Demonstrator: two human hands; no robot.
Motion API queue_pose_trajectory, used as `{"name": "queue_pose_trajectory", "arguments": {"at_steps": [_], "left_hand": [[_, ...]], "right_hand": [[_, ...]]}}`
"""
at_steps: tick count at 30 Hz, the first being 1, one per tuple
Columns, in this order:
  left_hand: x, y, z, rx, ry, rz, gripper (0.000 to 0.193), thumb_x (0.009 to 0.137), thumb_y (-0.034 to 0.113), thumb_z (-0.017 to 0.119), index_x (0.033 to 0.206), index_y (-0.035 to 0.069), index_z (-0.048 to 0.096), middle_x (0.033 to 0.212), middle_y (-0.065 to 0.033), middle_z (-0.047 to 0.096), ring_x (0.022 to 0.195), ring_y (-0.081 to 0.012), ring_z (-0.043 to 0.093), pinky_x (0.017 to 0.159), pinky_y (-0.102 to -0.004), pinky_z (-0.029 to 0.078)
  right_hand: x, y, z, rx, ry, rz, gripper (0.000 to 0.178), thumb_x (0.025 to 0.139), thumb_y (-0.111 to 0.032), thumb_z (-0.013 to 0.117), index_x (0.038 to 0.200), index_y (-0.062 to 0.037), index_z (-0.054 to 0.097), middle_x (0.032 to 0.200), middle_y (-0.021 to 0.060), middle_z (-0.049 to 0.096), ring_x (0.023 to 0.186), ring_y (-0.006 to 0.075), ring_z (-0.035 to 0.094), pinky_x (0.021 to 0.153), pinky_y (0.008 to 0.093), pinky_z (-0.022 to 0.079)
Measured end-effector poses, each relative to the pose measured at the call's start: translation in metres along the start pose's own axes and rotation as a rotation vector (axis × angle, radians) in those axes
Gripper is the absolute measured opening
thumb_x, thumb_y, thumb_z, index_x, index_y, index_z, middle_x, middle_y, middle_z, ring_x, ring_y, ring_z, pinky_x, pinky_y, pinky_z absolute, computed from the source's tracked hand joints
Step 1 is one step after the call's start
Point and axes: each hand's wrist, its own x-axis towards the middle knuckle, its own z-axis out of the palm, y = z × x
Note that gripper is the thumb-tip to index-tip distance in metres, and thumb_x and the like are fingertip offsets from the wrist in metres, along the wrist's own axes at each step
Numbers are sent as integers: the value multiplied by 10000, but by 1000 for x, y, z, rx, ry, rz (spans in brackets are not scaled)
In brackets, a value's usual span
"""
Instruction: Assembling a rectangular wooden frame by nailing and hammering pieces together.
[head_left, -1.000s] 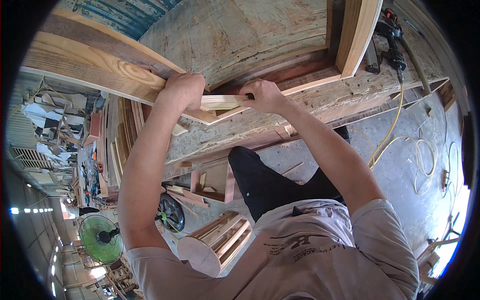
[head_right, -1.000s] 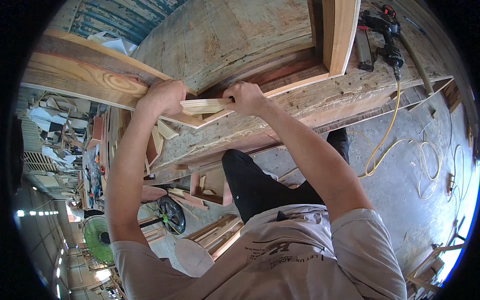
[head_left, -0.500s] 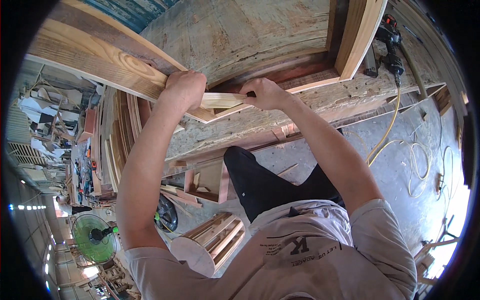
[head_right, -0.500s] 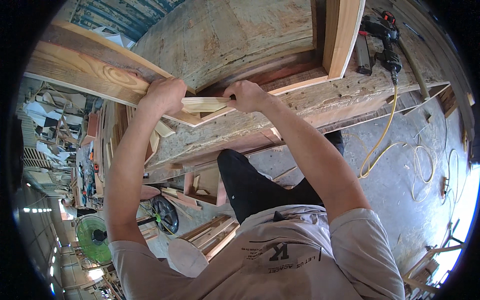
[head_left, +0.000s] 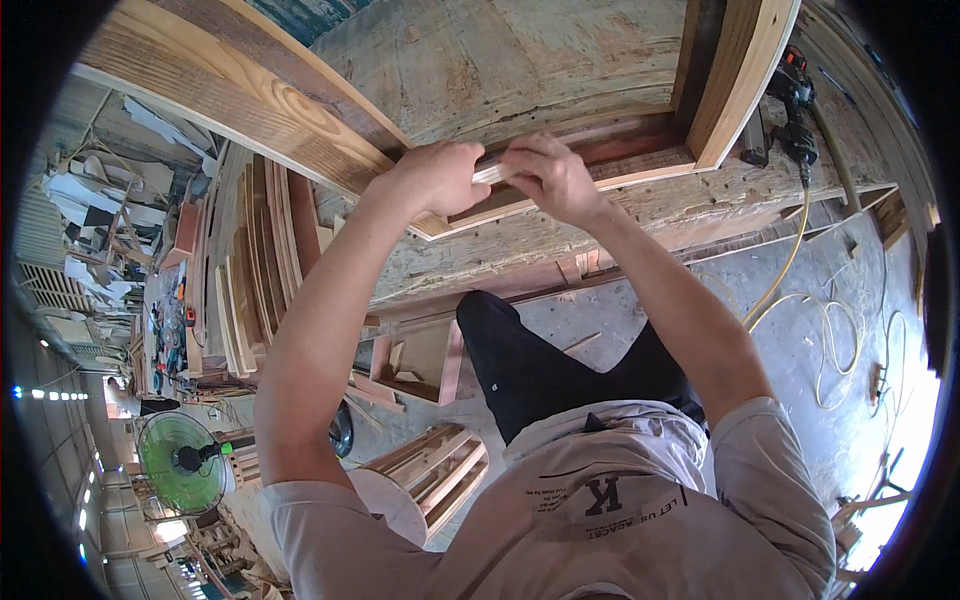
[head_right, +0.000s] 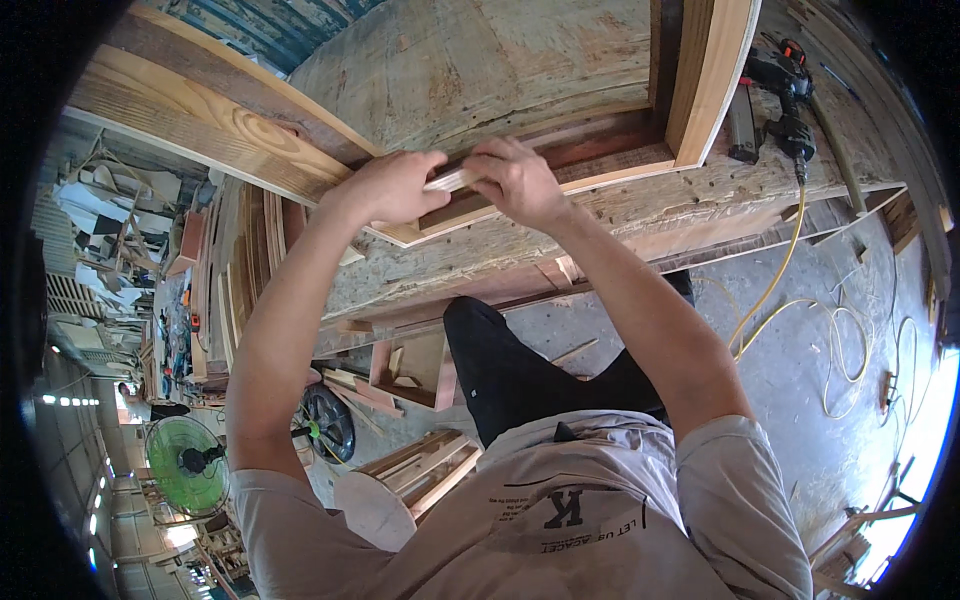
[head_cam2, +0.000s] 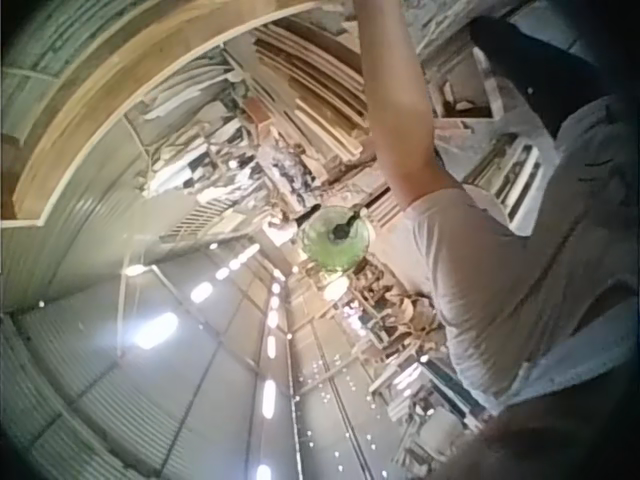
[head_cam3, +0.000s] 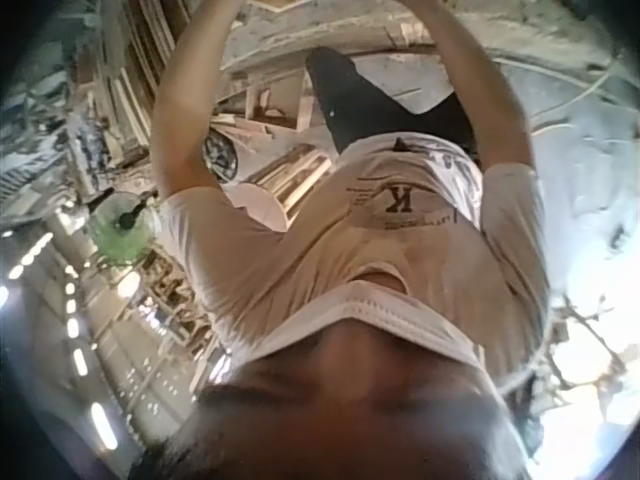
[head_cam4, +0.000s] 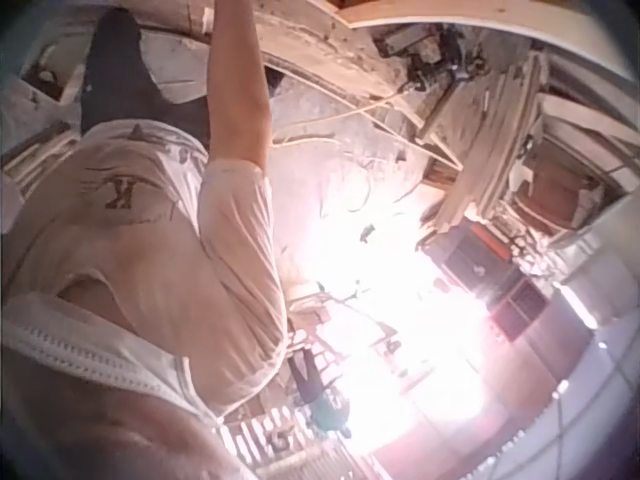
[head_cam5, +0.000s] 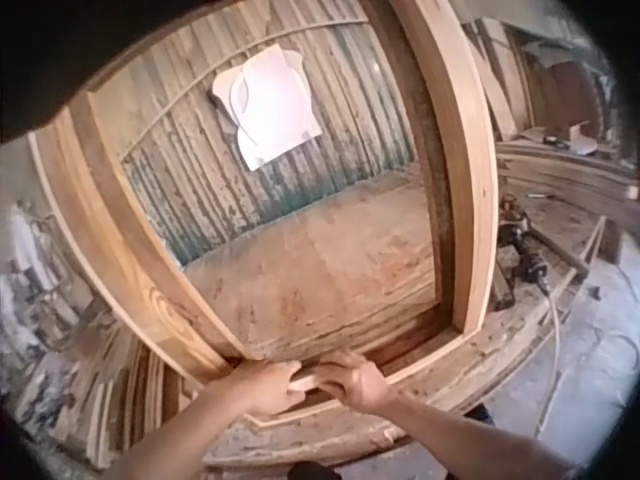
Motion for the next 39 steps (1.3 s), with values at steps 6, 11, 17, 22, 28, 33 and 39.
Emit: {"name": "queue_pose_trajectory", "arguments": {"at_steps": [6, 11, 17, 22, 28, 33, 39], "left_hand": [[7, -15, -14, -254, 109, 111, 637, 843, 276, 685, 1361, 0, 438, 1082, -199, 658, 950, -282, 655, 816, -350, 537], [0, -4, -27, -561, 272, -126, 606, 794, 444, 726, 1110, -59, 608, 860, -152, 705, 645, -172, 685, 577, -310, 555], [-15, -11, -39, -220, 176, -100, 503, 769, 407, 772, 1032, -5, 653, 883, -142, 712, 749, -223, 699, 711, -352, 558], [-24, -11, -33, 295, -50, -93, 302, 756, 230, 772, 1004, 68, 714, 1024, -135, 709, 1000, -274, 676, 864, -400, 525], [-21, -9, -22, 388, -31, -180, 250, 776, 45, 702, 1024, 21, 710, 1090, -156, 696, 1065, -282, 658, 924, -401, 507], [-20, -2, -21, 431, -64, -222, 257, 779, 26, 686, 1034, 26, 712, 1095, -159, 695, 1068, -278, 660, 933, -385, 505], [-20, 0, -18, 465, -60, -234, 273, 793, 36, 666, 1063, 33, 703, 1117, -154, 686, 1062, -276, 662, 934, -386, 503]], "right_hand": [[34, -27, -19, -33, 129, -148, 320, 767, -59, 725, 1084, -54, 678, 1092, 124, 621, 960, 305, 620, 807, 389, 538], [16, -32, -1, 555, 79, 501, 410, 799, -217, 779, 1102, 18, 634, 963, 160, 649, 871, 227, 649, 738, 348, 535], [8, -24, 13, 377, -178, 508, 391, 791, -363, 762, 947, -22, 653, 810, 151, 648, 763, 299, 643, 700, 387, 516], [7, -13, 27, 38, -350, 170, 313, 757, -303, 752, 930, -52, 679, 912, 144, 631, 938, 354, 612, 833, 456, 487], [5, -8, 36, -24, -422, 151, 330, 754, -334, 743, 960, -80, 695, 934, 165, 652, 974, 367, 622, 897, 469, 479], [0, 12, 15, 45, -476, 229, 335, 740, -293, 744, 992, -76, 704, 941, 182, 685, 911, 362, 659, 817, 450, 529], [-3, 7, 14, 64, -437, 276, 324, 740, -287, 758, 992, -86, 727, 950, 159, 696, 913, 356, 664, 826, 439, 533]]}}
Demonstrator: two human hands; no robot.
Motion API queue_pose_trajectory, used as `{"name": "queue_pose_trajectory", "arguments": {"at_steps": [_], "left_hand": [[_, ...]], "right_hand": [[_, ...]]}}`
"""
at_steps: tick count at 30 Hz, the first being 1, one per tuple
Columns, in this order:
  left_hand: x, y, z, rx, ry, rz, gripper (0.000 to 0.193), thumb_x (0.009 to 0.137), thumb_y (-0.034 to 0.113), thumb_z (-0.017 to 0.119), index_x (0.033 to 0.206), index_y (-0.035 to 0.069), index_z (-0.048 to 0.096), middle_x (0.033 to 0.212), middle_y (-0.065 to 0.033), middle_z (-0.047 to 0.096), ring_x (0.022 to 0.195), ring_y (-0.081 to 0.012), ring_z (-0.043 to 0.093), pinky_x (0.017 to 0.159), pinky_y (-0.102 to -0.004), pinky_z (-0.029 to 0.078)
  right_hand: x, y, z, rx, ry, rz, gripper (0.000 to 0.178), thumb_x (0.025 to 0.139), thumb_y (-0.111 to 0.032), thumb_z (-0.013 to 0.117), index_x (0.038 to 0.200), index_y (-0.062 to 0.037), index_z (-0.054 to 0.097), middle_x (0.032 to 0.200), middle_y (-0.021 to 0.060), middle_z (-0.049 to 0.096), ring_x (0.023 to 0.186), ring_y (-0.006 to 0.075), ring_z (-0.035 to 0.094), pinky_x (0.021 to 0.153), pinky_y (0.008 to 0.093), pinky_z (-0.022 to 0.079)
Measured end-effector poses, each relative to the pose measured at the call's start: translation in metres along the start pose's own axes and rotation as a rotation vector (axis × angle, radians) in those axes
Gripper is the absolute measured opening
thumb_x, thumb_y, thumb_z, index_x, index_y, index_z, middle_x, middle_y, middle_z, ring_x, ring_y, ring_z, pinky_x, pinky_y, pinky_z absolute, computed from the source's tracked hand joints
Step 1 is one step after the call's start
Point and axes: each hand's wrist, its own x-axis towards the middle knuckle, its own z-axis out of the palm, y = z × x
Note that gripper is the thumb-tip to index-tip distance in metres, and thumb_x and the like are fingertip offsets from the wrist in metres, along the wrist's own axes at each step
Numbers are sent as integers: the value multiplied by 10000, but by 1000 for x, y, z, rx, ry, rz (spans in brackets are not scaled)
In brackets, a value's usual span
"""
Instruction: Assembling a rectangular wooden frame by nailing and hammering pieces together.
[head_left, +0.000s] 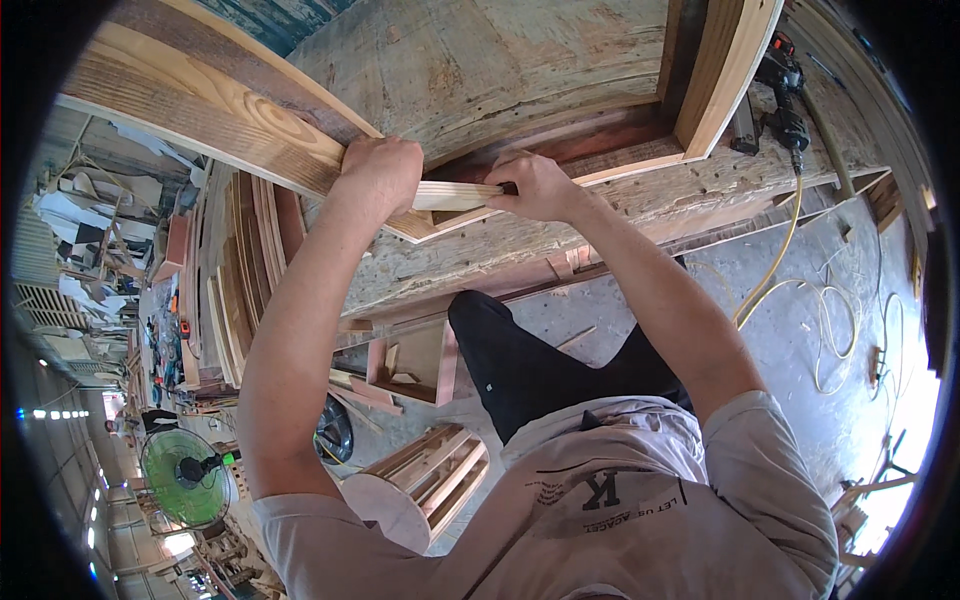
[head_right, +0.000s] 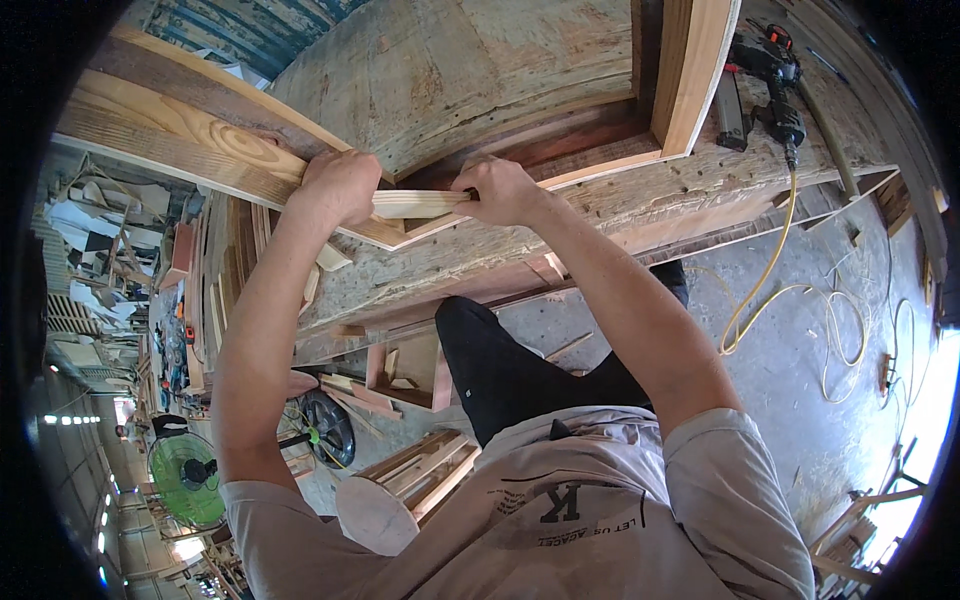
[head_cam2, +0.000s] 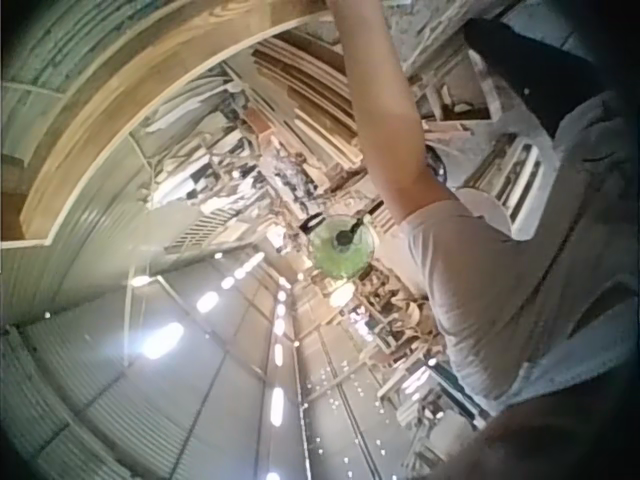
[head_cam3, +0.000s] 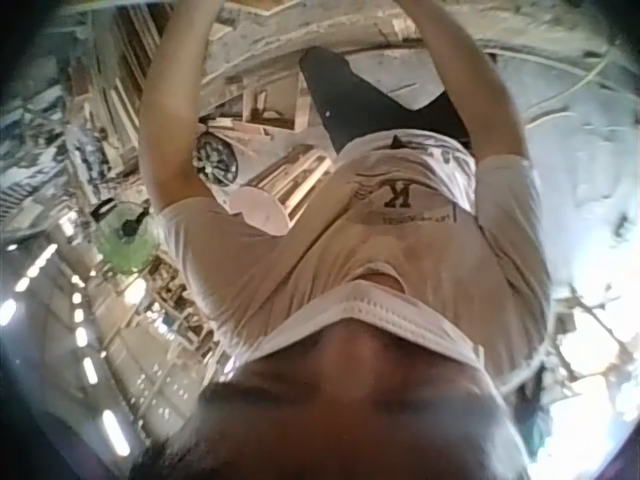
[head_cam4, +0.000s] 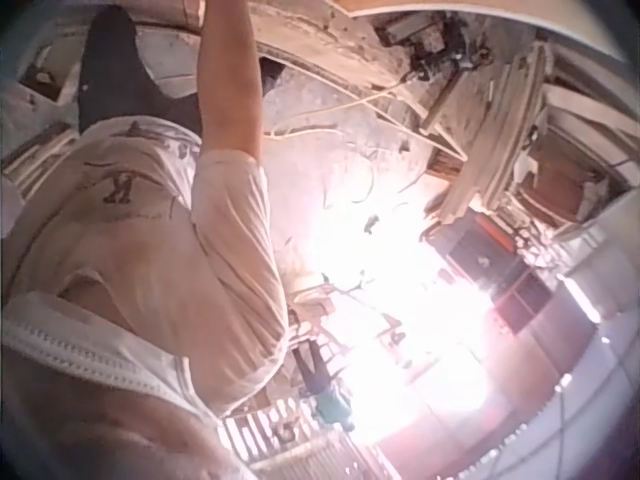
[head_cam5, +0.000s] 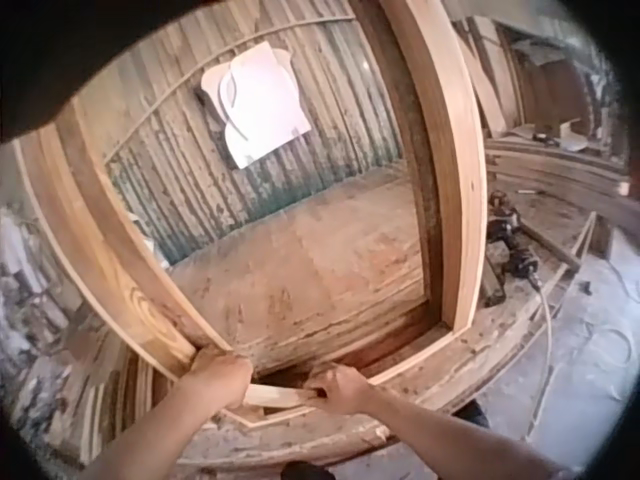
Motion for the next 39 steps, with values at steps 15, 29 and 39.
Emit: {"name": "queue_pose_trajectory", "arguments": {"at_steps": [15, 29, 39], "left_hand": [[8, 56, 159, -1689, 1186, -546, 900, 761, 212, 840, 1409, 4, 251, 1380, -185, 384, 1269, -260, 413, 1091, -371, 318], [30, 78, 141, -1859, 1356, -392, 819, 785, 126, 818, 1344, -27, 240, 1319, -196, 411, 1225, -243, 431, 1065, -368, 348], [29, 77, 146, -1916, 1346, -427, 756, 784, 120, 820, 1285, -15, 270, 1278, -177, 432, 1172, -223, 464, 1013, -349, 388]], "right_hand": [[-3, -4, 1, -51, 5, 0, 323, 762, -306, 756, 1014, -105, 736, 1001, 125, 701, 931, 322, 673, 844, 431, 533], [2, 15, -11, 149, -60, -66, 286, 801, -139, 662, 1054, -10, 690, 1049, 181, 687, 991, 336, 659, 875, 394, 523], [-2, -15, 2, -79, 128, -123, 256, 780, -265, 739, 908, -45, 706, 945, 86, 683, 927, 281, 651, 773, 406, 543]]}}
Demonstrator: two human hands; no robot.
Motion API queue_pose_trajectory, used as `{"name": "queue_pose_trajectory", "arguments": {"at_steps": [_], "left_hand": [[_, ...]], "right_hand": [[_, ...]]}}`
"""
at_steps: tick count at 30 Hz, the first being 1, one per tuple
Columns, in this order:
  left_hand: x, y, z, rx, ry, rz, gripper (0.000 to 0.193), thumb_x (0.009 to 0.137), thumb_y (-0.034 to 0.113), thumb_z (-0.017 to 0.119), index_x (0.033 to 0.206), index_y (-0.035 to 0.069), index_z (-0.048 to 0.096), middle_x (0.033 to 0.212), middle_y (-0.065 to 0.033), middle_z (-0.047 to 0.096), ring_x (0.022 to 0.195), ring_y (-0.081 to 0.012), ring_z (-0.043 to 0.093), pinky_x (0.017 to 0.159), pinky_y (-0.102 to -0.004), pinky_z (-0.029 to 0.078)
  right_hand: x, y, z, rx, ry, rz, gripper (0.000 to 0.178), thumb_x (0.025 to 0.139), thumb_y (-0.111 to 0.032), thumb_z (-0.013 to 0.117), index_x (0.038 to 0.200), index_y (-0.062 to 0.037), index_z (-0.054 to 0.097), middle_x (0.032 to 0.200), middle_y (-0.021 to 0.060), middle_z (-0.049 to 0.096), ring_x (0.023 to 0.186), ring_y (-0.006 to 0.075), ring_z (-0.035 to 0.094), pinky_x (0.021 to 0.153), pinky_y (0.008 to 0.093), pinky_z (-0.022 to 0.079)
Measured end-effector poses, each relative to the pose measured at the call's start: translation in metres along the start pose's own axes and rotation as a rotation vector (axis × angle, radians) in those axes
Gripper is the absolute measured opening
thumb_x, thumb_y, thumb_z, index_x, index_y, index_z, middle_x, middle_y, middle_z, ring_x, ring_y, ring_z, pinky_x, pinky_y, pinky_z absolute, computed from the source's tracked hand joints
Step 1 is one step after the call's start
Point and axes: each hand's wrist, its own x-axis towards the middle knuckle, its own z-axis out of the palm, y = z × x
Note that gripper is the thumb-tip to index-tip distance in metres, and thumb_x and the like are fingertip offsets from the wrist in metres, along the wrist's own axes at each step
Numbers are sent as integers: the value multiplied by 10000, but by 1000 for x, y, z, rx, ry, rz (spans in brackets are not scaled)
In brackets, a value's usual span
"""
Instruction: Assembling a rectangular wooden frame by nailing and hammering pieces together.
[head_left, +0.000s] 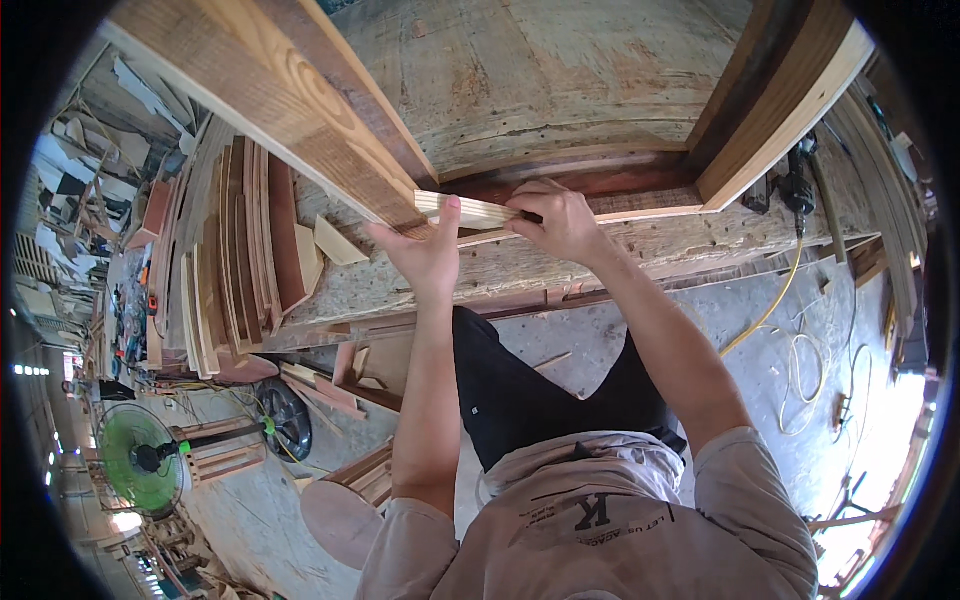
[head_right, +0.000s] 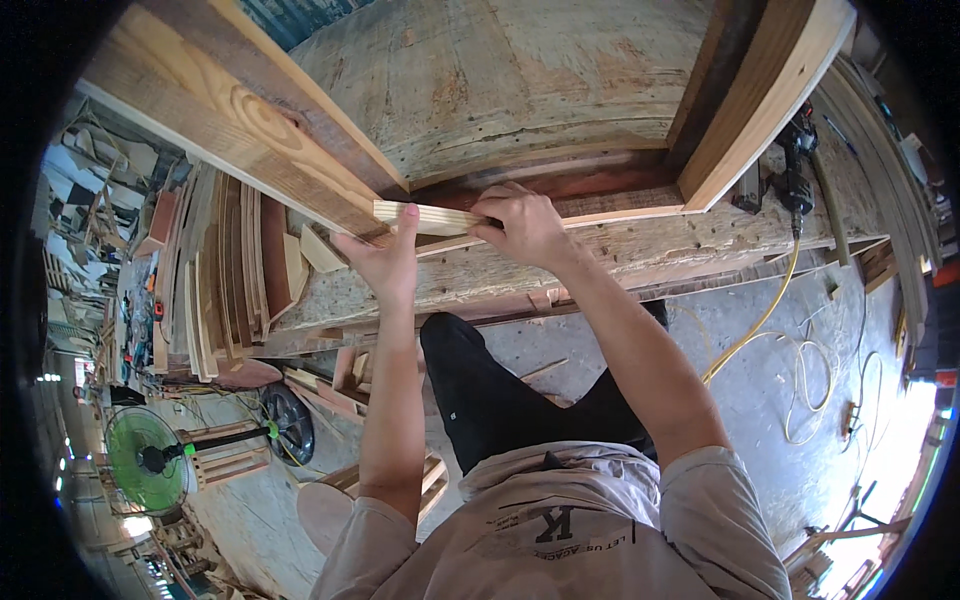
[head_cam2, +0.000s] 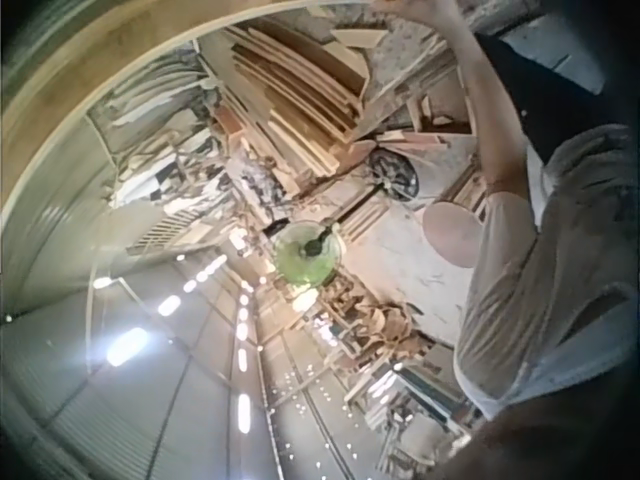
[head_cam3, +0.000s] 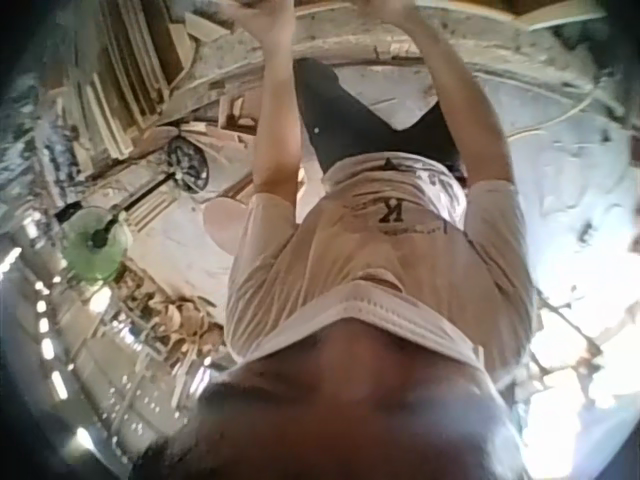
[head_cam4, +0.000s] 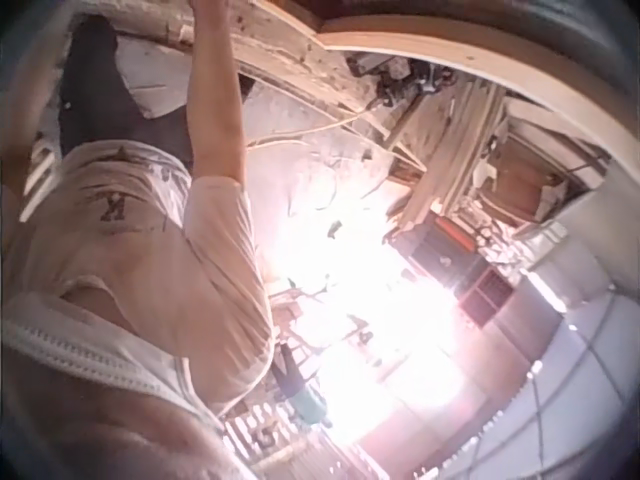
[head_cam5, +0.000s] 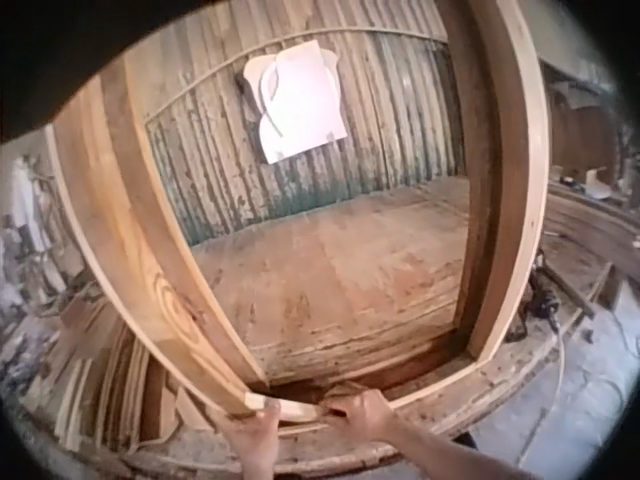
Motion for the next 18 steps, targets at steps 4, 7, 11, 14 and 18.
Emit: {"name": "queue_pose_trajectory", "arguments": {"at_steps": [4, 7, 11, 14, 18], "left_hand": [[-1, 5, 0, 4, -21, -26, 771, 776, 100, 822, 1294, -11, 263, 1272, -168, 431, 1159, -218, 467, 1003, -344, 392], [0, 2, -1, -5, -21, -12, 785, 772, 91, 822, 1306, -12, 255, 1269, -166, 433, 1155, -216, 469, 1000, -344, 392], [0, 1, 0, -11, -28, -4, 796, 773, 87, 821, 1316, -14, 248, 1260, -166, 439, 1151, -214, 469, 997, -349, 394], [0, 0, 1, -70, -12, -21, 795, 774, 95, 823, 1311, -17, 249, 1256, -169, 442, 1144, -213, 472, 996, -352, 395], [0, 1, 2, -66, -18, -32, 795, 777, 100, 822, 1312, -23, 246, 1264, -176, 439, 1148, -213, 473, 1000, -353, 394]], "right_hand": [[-3, 3, 2, -32, 21, -45, 230, 782, -233, 735, 913, -47, 695, 951, 77, 679, 932, 275, 644, 761, 399, 545], [-2, 1, 5, -47, 32, -48, 227, 782, -214, 733, 923, -42, 688, 961, 76, 676, 923, 276, 646, 762, 391, 545], [-1, 2, 4, -78, 53, -57, 236, 786, -219, 732, 932, -41, 685, 975, 78, 674, 927, 272, 647, 758, 389, 548], [-1, 1, 5, -68, 24, -50, 236, 789, -226, 731, 931, -43, 687, 980, 77, 675, 937, 272, 645, 761, 389, 550], [-1, 3, 5, -56, 33, -64, 239, 796, -240, 725, 939, -52, 692, 990, 70, 676, 952, 278, 641, 773, 397, 551]]}}
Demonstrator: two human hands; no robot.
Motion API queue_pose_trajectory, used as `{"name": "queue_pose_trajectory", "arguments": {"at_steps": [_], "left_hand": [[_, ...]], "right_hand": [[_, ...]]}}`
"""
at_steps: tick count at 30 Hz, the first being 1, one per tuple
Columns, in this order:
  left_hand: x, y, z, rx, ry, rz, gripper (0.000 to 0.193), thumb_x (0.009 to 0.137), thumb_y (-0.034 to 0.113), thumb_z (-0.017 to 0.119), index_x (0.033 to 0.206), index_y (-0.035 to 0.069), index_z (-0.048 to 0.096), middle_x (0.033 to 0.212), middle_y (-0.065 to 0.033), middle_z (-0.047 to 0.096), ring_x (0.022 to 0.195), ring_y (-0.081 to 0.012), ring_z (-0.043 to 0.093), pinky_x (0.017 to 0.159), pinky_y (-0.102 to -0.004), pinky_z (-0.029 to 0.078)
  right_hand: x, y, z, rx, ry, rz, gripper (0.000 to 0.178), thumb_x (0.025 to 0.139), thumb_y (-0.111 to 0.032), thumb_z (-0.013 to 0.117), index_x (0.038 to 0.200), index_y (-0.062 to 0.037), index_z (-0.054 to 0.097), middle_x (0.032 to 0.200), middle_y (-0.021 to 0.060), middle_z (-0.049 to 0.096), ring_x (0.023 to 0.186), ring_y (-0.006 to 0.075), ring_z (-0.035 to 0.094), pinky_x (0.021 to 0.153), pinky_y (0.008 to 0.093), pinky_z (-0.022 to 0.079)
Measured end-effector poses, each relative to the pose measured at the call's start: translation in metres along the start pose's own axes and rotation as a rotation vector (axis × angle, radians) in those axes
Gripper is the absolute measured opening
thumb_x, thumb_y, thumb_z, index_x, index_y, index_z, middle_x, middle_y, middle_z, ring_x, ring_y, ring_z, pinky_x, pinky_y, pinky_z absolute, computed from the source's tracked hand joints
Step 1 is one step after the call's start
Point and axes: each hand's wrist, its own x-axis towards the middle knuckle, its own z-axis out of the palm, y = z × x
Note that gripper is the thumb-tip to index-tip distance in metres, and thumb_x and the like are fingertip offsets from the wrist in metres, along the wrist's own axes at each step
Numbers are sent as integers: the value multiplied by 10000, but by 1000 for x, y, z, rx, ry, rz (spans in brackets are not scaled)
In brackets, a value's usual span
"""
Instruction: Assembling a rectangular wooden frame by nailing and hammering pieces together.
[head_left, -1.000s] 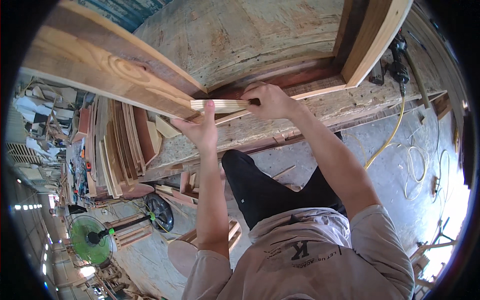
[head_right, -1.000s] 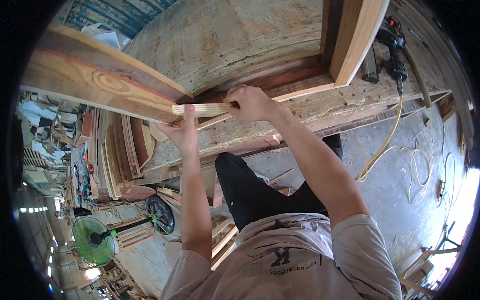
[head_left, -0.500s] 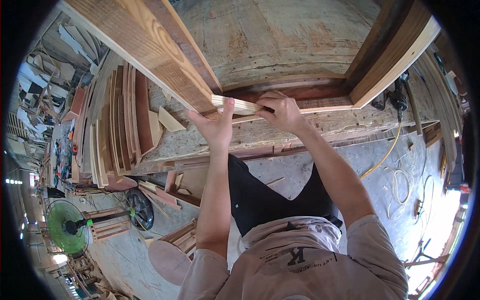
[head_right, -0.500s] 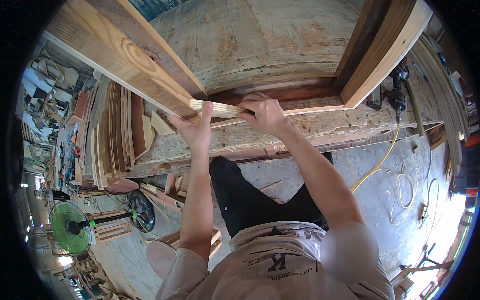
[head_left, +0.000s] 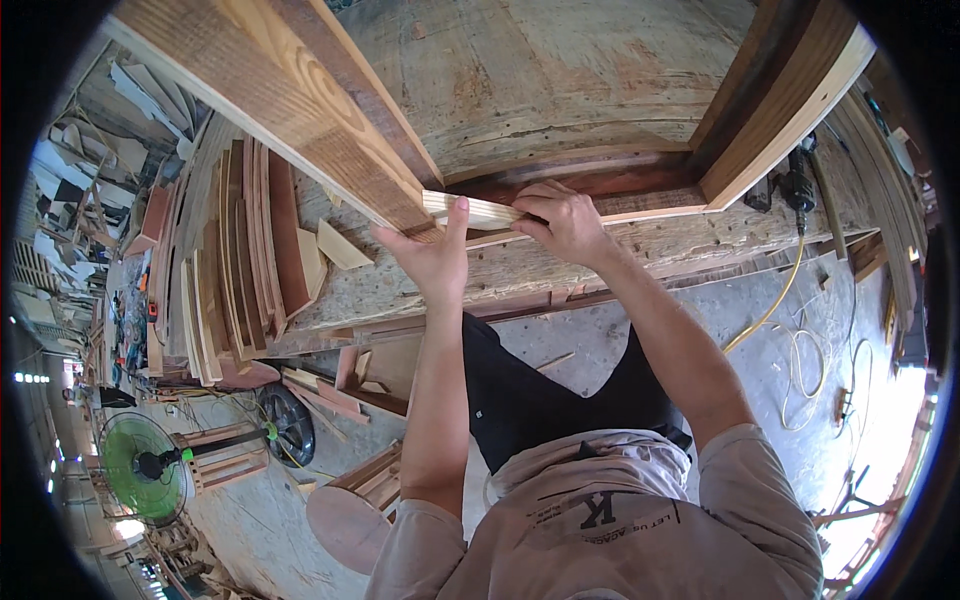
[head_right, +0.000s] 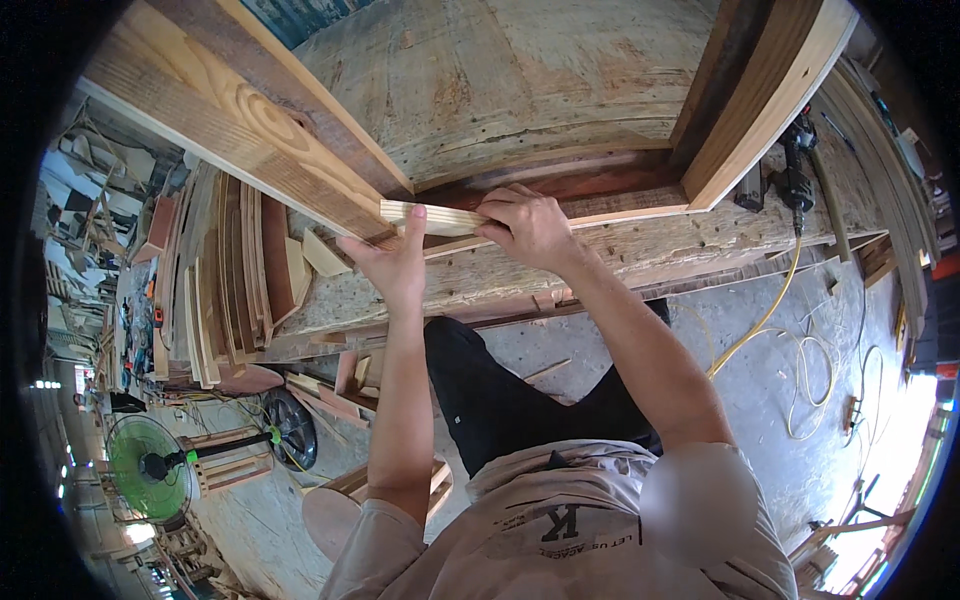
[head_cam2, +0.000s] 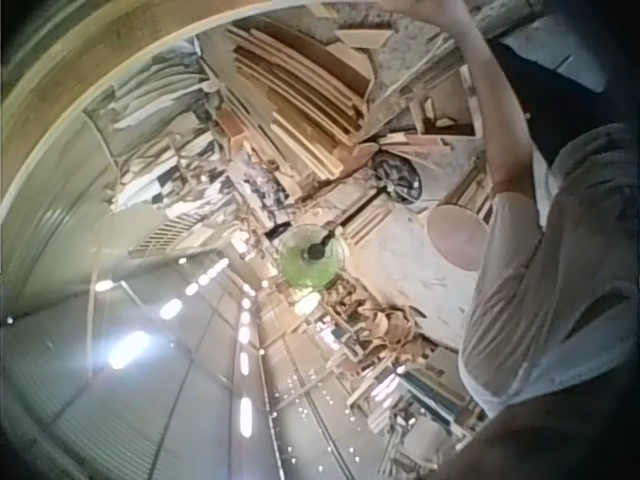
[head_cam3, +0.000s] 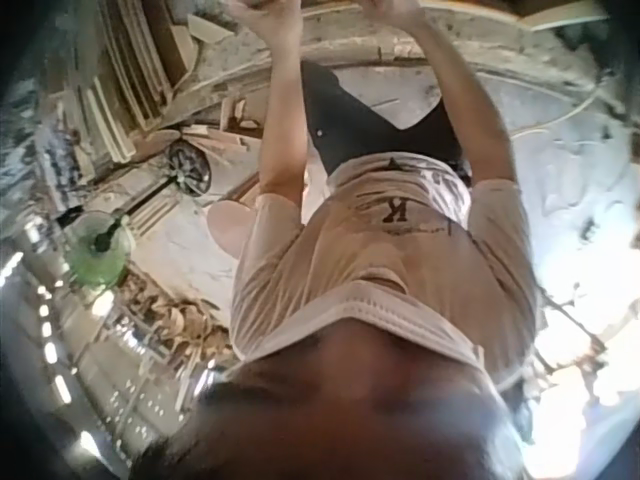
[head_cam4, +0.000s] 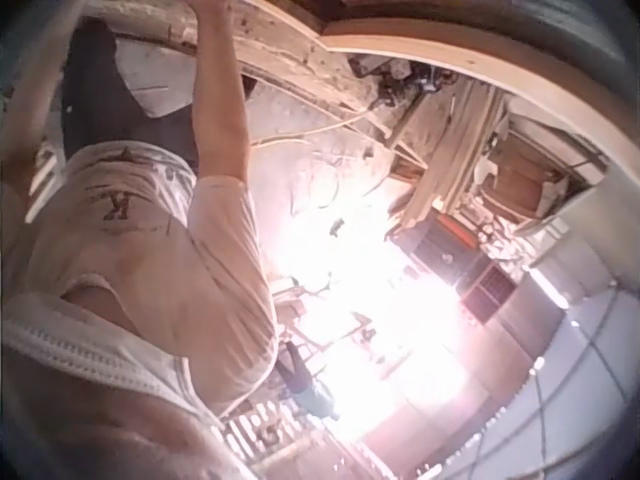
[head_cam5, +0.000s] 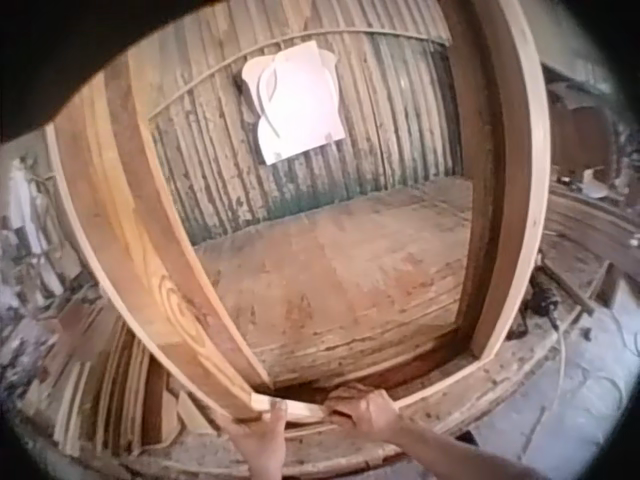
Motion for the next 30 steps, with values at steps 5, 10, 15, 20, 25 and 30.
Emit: {"name": "queue_pose_trajectory", "arguments": {"at_steps": [5, 10, 15, 20, 25, 30], "left_hand": [[-1, 4, 7, 69, 28, 23, 804, 776, 99, 820, 1318, -32, 241, 1302, -189, 418, 1197, -237, 445, 1031, -354, 369], [-4, 3, 14, -31, 36, 15, 882, 765, 91, 823, 1372, -30, 195, 1367, -201, 370, 1268, -254, 393, 1105, -376, 307], [4, -8, -7, 124, 113, 61, 927, 739, 103, 847, 1383, -20, 190, 1394, -196, 342, 1287, -257, 372, 1111, -379, 294], [-1, -1, 14, 156, 87, -7, 934, 729, 138, 860, 1374, -23, 204, 1366, -203, 362, 1262, -258, 385, 1095, -383, 300], [-2, -8, 7, 267, 79, 72, 945, 749, 177, 847, 1407, -24, 200, 1393, -201, 345, 1275, -261, 370, 1107, -386, 270], [-5, -12, -4, 287, 83, 75, 1026, 761, 182, 845, 1485, 27, 135, 1444, -152, 322, 1296, -241, 364, 1114, -374, 277]], "right_hand": [[-2, 2, -6, -18, -61, 43, 277, 811, -264, 711, 995, -59, 685, 996, 73, 675, 975, 288, 635, 804, 413, 544], [-6, 1, -27, 47, -59, 98, 299, 827, -231, 711, 1057, -45, 669, 1021, 130, 668, 1000, 325, 625, 846, 416, 532], [-60, 9, -171, 380, -41, 502, 174, 899, -107, 666, 1039, -5, 676, 1029, 106, 692, 949, 203, 663, 818, 340, 540], [-172, 215, -368, -151, 582, 800, 358, 953, -314, 619, 1073, 19, 669, 930, 83, 692, 820, 185, 644, 771, 304, 504], [-207, 378, -395, -184, 201, 872, 423, 912, -368, 649, 1031, 37, 671, 897, 90, 686, 851, 183, 615, 788, 317, 480], [-221, 381, -382, 150, 297, 1012, 318, 922, -319, 630, 976, -6, 651, 847, 67, 651, 804, 173, 594, 771, 305, 463]]}}
